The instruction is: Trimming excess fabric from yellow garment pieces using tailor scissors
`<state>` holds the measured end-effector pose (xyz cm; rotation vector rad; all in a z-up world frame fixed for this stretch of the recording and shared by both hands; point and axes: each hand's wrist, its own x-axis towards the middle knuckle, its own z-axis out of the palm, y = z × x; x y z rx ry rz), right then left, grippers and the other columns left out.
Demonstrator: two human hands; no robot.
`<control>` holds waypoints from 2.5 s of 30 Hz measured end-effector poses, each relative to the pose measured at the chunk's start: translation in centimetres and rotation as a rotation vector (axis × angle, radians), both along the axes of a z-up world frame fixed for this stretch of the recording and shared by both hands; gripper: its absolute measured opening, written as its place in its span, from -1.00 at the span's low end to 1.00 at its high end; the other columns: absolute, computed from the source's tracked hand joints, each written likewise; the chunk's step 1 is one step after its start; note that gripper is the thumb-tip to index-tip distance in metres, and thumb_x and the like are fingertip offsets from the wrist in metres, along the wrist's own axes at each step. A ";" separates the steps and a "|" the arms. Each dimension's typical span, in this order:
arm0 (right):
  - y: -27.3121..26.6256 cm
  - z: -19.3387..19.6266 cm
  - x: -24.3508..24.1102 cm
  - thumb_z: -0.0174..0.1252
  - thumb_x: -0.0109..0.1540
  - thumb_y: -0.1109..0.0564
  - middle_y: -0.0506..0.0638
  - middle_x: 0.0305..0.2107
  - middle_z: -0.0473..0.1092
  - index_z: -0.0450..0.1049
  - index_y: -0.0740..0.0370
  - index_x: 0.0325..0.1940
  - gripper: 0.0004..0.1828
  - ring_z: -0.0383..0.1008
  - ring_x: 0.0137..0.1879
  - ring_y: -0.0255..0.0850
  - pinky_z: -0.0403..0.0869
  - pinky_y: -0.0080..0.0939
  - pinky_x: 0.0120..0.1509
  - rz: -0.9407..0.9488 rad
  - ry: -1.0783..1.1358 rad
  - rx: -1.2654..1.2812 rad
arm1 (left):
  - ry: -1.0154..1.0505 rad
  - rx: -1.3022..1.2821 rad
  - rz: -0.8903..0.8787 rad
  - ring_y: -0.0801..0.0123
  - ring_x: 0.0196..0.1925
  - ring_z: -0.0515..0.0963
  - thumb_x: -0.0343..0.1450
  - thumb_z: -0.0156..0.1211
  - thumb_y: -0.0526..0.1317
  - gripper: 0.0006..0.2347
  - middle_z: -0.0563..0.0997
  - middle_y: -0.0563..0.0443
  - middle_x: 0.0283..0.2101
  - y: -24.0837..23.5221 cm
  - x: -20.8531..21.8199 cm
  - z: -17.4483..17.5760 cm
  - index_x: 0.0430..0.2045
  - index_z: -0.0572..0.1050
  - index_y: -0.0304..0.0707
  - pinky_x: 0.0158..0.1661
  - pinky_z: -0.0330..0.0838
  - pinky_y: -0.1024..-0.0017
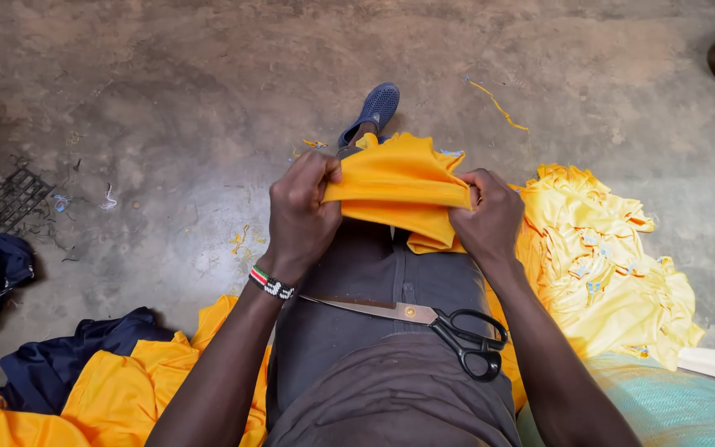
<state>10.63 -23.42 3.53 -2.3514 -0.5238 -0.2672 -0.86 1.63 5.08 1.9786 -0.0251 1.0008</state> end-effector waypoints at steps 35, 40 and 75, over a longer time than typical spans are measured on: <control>5.6 5.6 -2.8 0.37 0.07 0.40 0.08 -0.24 0.53 0.55 0.27 -0.10 -0.66 0.56 -0.09 0.02 0.56 -0.08 0.01 0.395 -0.270 0.190 | -0.199 -0.005 -0.026 -0.06 -0.17 0.68 0.31 0.33 -0.56 -0.81 0.62 -0.10 -0.24 -5.5 1.9 1.8 -0.33 0.64 -0.29 -0.16 0.63 0.19; 4.5 6.6 -1.7 0.31 0.11 0.43 0.04 -0.40 0.55 0.66 0.20 -0.19 -0.74 0.61 -0.19 -0.01 0.55 -0.10 -0.06 0.281 -0.320 0.309 | -0.141 0.138 0.105 -0.12 -0.04 0.64 0.31 0.31 -0.58 -0.72 0.57 -0.20 -0.14 -3.6 2.1 -0.3 -0.14 0.57 -0.37 -0.07 0.62 0.11; -9.8 5.9 -5.7 0.42 0.06 -0.10 -0.28 -0.12 0.58 0.60 -0.22 0.01 -0.58 0.57 0.02 -0.37 0.48 -0.36 0.13 0.723 0.710 -0.671 | 0.487 -0.017 -0.481 0.39 -0.27 0.56 0.34 0.43 -0.28 -0.75 0.58 0.05 -0.22 -1.2 -3.0 -3.0 -0.13 0.61 -0.23 -0.21 0.42 0.47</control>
